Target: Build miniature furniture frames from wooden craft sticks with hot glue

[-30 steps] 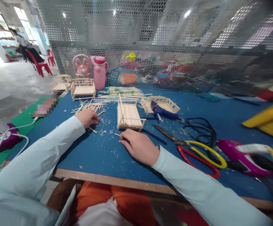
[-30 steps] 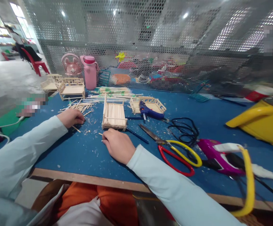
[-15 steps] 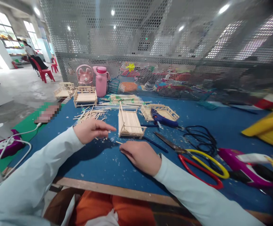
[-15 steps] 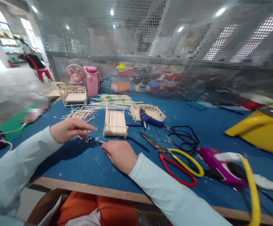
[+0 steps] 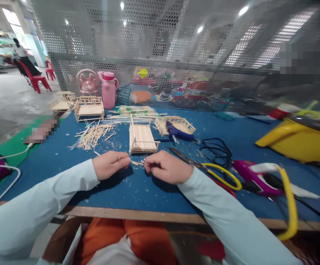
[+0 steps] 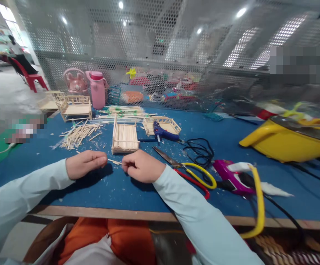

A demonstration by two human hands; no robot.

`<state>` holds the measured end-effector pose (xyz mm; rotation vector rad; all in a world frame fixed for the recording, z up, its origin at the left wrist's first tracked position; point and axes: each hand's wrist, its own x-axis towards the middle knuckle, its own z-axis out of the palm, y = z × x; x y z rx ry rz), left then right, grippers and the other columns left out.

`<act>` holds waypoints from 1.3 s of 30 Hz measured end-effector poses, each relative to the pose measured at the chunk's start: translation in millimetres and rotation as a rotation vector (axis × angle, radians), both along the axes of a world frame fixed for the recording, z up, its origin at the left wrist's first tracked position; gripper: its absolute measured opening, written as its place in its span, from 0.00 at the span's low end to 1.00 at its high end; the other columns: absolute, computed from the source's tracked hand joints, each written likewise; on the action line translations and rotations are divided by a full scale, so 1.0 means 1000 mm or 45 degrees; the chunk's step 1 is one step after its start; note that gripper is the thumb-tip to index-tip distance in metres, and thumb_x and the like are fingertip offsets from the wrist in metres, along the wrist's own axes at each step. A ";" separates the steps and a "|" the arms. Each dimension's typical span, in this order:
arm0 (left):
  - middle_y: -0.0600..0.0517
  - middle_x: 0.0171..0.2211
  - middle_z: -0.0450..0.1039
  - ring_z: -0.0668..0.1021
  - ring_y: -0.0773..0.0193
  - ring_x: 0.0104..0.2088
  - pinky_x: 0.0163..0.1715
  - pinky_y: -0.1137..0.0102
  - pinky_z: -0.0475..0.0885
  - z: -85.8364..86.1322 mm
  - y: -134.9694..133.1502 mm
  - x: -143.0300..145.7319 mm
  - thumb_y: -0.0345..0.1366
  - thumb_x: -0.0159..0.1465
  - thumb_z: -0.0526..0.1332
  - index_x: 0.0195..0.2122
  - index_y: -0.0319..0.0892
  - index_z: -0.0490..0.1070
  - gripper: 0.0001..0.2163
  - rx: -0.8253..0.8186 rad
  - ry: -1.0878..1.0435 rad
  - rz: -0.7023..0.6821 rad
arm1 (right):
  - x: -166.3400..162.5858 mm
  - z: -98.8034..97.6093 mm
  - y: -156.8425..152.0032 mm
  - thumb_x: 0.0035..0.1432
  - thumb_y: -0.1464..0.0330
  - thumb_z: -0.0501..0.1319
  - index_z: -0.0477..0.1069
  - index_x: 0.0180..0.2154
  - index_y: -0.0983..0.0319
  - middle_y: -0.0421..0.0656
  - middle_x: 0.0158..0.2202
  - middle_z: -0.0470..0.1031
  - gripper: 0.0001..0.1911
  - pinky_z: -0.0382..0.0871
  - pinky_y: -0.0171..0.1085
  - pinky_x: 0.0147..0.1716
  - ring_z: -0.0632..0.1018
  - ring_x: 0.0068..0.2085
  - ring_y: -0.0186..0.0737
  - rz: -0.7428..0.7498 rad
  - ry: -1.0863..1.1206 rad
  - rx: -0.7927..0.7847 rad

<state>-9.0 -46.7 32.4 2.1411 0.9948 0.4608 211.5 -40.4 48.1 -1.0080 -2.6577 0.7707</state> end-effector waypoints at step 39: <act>0.42 0.41 0.76 0.78 0.55 0.41 0.40 0.64 0.71 -0.007 0.016 0.010 0.34 0.60 0.53 0.45 0.38 0.72 0.14 0.488 0.661 0.427 | 0.020 -0.008 0.020 0.44 0.73 0.55 0.46 0.17 0.59 0.31 0.17 0.48 0.16 0.47 0.32 0.24 0.52 0.22 0.28 -0.358 0.322 0.144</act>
